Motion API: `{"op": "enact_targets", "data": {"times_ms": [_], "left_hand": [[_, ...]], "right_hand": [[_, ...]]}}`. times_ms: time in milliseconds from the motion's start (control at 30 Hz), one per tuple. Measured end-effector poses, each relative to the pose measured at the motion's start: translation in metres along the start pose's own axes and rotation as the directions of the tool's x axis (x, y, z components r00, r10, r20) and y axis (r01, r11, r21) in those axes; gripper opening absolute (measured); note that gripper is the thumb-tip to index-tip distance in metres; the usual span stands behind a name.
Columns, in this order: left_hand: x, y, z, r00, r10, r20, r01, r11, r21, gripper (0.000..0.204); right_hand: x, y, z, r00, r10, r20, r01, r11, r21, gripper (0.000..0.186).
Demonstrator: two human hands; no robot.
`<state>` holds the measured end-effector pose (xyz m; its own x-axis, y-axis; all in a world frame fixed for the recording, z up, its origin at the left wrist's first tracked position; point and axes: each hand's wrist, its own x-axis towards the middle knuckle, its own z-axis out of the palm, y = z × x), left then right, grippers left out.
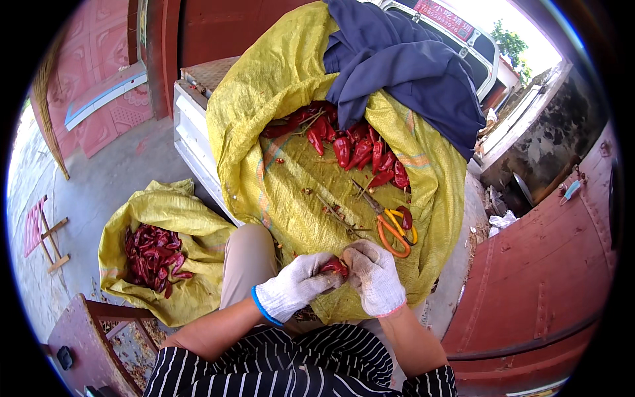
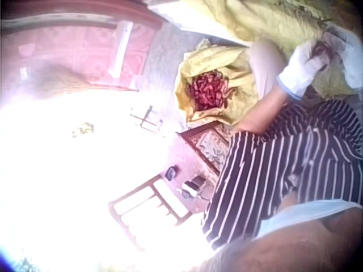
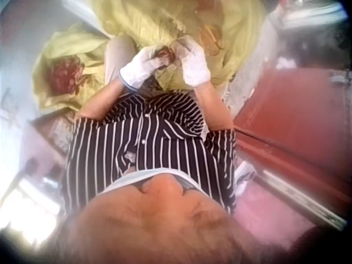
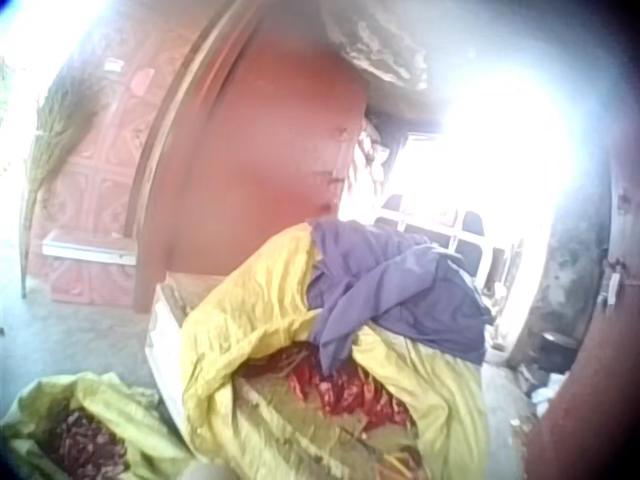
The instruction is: The person sits on the ground and uses orange-handled scissors to trim the stems off red chili peppers. They pick peppers from a large yellow sack, cut the stems, and place the trimmed peppers into a smaller sack on their left.
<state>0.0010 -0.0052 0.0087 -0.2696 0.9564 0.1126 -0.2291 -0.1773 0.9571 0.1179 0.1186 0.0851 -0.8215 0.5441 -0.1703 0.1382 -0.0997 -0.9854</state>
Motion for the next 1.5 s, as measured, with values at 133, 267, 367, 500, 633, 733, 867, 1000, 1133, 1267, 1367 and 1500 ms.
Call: {"op": "enact_targets", "data": {"times_ms": [133, 267, 367, 500, 633, 733, 867, 1000, 1133, 1267, 1367, 1500], "left_hand": [[-0.001, 0.006, -0.002, 0.999, 0.037, -0.002, -0.036, 0.998, 0.054, 0.017], [-0.001, -0.001, -0.012, 0.983, 0.168, 0.071, -0.183, 0.910, 0.371, 0.019], [0.003, -0.005, -0.014, 0.958, 0.277, 0.081, -0.281, 0.830, 0.481, 0.020], [0.005, -0.024, -0.012, 0.984, 0.057, -0.169, -0.082, 0.986, -0.146, 0.020], [0.002, -0.001, -0.023, 0.991, -0.015, -0.133, -0.037, 0.922, -0.385, 0.027], [0.003, 0.003, -0.013, 0.994, -0.070, -0.081, 0.029, 0.904, -0.427, 0.032], [0.002, 0.001, -0.009, 0.991, -0.122, -0.053, 0.085, 0.890, -0.448, 0.030], [0.003, 0.010, -0.009, 0.984, -0.163, -0.069, 0.122, 0.906, -0.405, 0.024], [0.010, 0.000, -0.010, 0.987, 0.010, -0.161, -0.033, 0.989, -0.143, 0.025], [0.010, 0.014, -0.004, 0.912, 0.354, -0.206, -0.263, 0.893, 0.365, 0.042], [0.006, 0.027, 0.002, 0.873, 0.478, -0.096, -0.310, 0.696, 0.648, 0.056], [-0.001, 0.026, 0.010, 0.916, 0.389, -0.101, -0.215, 0.688, 0.693, 0.062]], "right_hand": [[0.002, 0.007, -0.004, 0.985, 0.165, 0.048, -0.171, 0.951, 0.257, 0.013], [0.006, 0.024, -0.009, 0.972, 0.186, 0.144, -0.234, 0.812, 0.534, 0.013], [0.007, 0.030, -0.017, 0.969, 0.125, 0.214, -0.237, 0.719, 0.653, 0.013], [0.000, -0.003, -0.016, 0.996, 0.079, 0.051, -0.069, 0.984, -0.166, 0.020], [-0.005, -0.037, -0.034, 0.996, -0.084, 0.016, 0.072, 0.717, -0.693, 0.029], [0.026, -0.037, -0.084, 0.892, -0.437, -0.113, 0.007, 0.264, -0.964, 0.038], [0.053, -0.032, -0.102, 0.903, -0.378, -0.205, -0.152, 0.166, -0.974, 0.045], [0.061, -0.021, -0.118, 0.867, -0.450, -0.213, -0.007, 0.416, -0.909, 0.037], [0.042, -0.053, -0.094, 0.950, -0.108, -0.293, -0.033, 0.899, -0.436, 0.026], [0.020, -0.067, -0.060, 1.000, 0.011, 0.018, 0.001, 0.818, -0.575, 0.021], [0.023, -0.061, -0.039, 0.979, 0.185, 0.086, -0.127, 0.882, -0.455, 0.021], [0.022, -0.041, -0.022, 0.946, 0.269, 0.181, -0.235, 0.954, -0.189, 0.025]]}}
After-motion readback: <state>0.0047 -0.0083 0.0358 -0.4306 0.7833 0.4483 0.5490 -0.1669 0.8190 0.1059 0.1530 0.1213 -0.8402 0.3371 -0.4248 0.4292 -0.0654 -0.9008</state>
